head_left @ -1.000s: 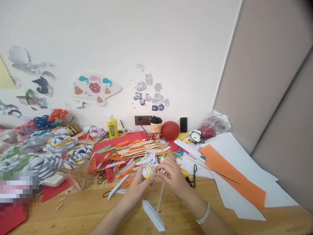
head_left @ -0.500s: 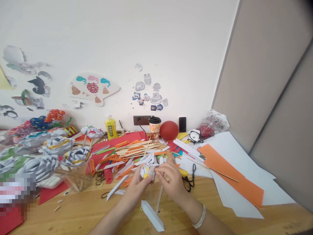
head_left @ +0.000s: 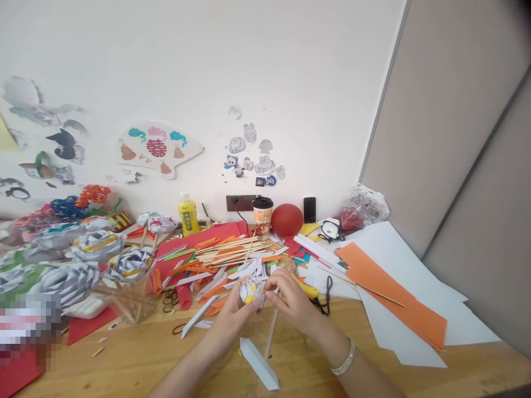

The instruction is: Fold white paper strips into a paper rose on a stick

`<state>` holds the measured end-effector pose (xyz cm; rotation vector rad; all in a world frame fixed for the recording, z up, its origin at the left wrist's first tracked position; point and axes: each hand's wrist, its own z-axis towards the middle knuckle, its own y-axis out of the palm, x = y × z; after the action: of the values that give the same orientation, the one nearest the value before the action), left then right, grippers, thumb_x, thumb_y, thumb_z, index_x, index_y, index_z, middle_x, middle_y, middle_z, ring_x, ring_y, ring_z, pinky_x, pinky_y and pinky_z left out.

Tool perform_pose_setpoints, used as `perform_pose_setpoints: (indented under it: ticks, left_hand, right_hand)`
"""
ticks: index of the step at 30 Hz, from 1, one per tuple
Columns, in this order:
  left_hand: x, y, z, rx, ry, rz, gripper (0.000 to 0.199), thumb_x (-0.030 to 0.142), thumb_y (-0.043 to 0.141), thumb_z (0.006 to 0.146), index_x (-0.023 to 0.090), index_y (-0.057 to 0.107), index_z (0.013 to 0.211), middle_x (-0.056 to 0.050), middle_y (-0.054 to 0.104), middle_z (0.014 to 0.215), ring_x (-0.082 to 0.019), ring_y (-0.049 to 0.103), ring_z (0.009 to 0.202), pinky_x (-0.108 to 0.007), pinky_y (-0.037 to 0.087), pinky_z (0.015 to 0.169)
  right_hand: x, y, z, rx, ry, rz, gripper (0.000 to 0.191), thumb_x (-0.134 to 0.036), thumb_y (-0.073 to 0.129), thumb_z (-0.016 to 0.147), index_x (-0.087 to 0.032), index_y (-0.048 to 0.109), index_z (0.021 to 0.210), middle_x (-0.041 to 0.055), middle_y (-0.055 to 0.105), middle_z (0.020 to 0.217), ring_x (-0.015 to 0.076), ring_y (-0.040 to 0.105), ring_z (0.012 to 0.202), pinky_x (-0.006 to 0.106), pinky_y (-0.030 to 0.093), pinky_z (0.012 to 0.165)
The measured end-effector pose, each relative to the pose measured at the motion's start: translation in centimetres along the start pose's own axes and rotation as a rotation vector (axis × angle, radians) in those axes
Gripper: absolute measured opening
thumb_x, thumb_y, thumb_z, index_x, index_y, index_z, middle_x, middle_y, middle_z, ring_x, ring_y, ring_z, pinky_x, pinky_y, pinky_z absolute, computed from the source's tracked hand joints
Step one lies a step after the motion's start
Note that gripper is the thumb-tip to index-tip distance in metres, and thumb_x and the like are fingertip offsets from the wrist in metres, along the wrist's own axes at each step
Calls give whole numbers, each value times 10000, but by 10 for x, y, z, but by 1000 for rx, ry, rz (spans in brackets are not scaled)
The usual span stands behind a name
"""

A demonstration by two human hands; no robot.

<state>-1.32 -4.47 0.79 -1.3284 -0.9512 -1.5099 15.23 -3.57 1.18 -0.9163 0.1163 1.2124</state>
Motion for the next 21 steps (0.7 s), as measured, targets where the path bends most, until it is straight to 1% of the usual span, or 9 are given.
perform_pose_setpoints:
  ticks: [6, 13, 16, 21]
  left_hand:
    - [-4, -1, 2, -18, 1, -10, 327, 322, 554, 751, 196, 438, 1030, 38, 524, 741, -127, 462, 665, -263, 375, 655]
    - [-2, 0, 1, -43, -4, -35, 363, 323, 556, 741, 214, 426, 1062, 41, 518, 756, -124, 443, 653, -252, 372, 633]
    - [-3, -1, 1, -32, -22, -18, 382, 336, 568, 736, 211, 430, 1069, 38, 526, 758, -124, 453, 652, -253, 374, 633]
    - [-5, -4, 2, -12, -12, -2, 393, 334, 565, 750, 187, 422, 1085, 31, 538, 729, -131, 474, 668, -269, 379, 665]
  right_hand:
    - [2, 2, -1, -14, -12, -33, 80, -242, 424, 878, -197, 457, 821, 24, 476, 820, 162, 453, 797, 287, 389, 716]
    - [2, 3, -1, -17, -15, -38, 106, -220, 380, 893, -202, 432, 802, 15, 458, 809, 158, 448, 794, 279, 389, 721]
    - [1, 3, -1, -15, -14, -38, 122, -211, 366, 898, -203, 432, 795, 12, 457, 801, 152, 448, 783, 274, 390, 717]
    - [-1, 5, -2, 23, -13, -51, 155, -220, 344, 905, -199, 455, 799, 20, 482, 789, 156, 451, 772, 279, 385, 696]
